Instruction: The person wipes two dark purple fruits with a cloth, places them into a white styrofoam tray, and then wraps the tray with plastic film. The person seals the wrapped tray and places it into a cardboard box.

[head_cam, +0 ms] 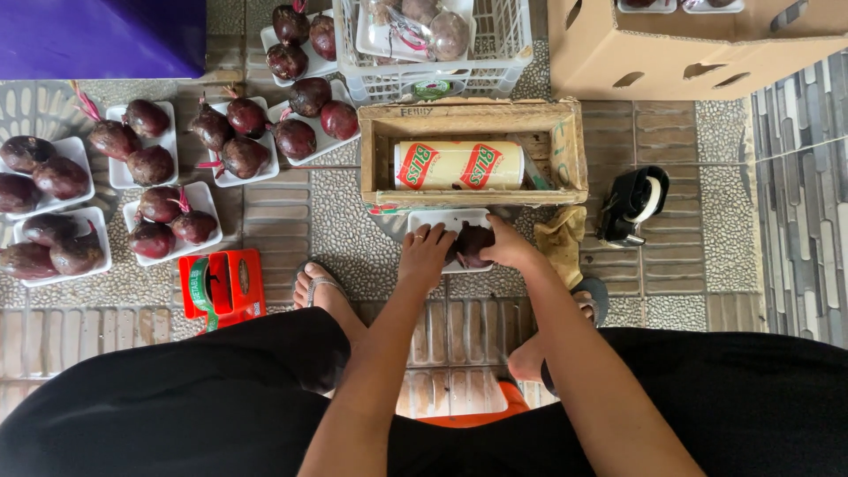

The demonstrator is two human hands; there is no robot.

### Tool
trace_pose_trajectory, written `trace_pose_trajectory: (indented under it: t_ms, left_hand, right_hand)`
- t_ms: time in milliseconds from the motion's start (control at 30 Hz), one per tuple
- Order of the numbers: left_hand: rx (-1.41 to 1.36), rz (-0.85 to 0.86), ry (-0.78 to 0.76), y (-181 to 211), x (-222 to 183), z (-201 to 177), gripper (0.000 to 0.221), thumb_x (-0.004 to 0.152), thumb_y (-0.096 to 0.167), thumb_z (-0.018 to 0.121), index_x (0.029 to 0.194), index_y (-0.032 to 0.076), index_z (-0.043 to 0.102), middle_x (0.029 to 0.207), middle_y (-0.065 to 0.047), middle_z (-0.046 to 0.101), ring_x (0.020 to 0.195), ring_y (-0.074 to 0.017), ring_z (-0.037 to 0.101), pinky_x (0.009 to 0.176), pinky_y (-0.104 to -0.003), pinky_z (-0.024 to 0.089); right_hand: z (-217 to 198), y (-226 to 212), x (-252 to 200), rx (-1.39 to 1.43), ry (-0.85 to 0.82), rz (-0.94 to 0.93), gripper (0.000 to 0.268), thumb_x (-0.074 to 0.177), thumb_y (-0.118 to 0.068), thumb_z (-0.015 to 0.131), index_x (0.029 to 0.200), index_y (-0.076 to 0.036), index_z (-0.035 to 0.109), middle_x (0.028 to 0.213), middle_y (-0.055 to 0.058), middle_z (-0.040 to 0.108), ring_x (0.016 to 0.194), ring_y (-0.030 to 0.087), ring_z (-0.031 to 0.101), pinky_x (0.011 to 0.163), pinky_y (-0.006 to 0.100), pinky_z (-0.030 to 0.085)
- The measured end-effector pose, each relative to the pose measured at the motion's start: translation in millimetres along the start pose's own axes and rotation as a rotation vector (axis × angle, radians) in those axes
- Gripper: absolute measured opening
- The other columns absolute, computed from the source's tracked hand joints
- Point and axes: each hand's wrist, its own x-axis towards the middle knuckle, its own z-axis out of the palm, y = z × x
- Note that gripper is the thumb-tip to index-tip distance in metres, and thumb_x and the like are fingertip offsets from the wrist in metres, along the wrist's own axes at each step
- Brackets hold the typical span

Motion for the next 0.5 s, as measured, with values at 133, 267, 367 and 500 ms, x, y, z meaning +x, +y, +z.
trace_pose_trajectory:
  t_ms: [133,267,367,500]
  left_hand:
    - [-0.119,-0.020,-0.079,-10,-10,-19,0.094,0.085,0.013,0.079,0.162,0.021,0.025,0.170,-0.013,0.018,0.153,-0.0392,0.019,0.122,-0.056,0.023]
    - [-0.217,-0.195,-0.051,-14,-12,-22,0.099,0.084,0.054,0.074,0.162,0.019,0.024,0.156,-0.023,0.036,0.145,-0.0433,0.036,0.113,-0.056,0.039]
    - [-0.219,-0.206,-0.056,-12,-5,-19,0.092,0.085,0.054,0.073,0.159,0.018,0.032,0.147,-0.023,0.046,0.140,-0.0444,0.043,0.108,-0.054,0.045]
    - [-0.269,-0.121,-0.051,-17,-3,-20,0.080,0.080,0.033,0.080,0.150,0.020,0.043,0.145,-0.019,0.046,0.139,-0.0457,0.040,0.102,-0.054,0.053]
  right_hand:
    - [4,-10,-11,0.003,-0.008,0.003,0.094,0.082,-0.041,0.078,0.157,-0.004,0.036,0.153,0.033,0.042,0.144,0.048,0.041,0.118,0.052,0.040]
    - [17,-4,-3,-0.040,0.081,-0.018,0.089,0.081,-0.048,0.079,0.152,-0.005,0.046,0.144,0.031,0.051,0.136,0.045,0.052,0.111,0.051,0.047]
    - [14,-9,-10,-0.004,0.108,-0.011,0.085,0.083,-0.046,0.078,0.150,-0.005,0.048,0.143,0.032,0.052,0.134,0.045,0.054,0.109,0.051,0.048]
    - [12,-11,-11,0.045,0.132,-0.014,0.085,0.082,-0.049,0.078,0.148,-0.003,0.051,0.140,0.031,0.055,0.131,0.044,0.057,0.106,0.051,0.050]
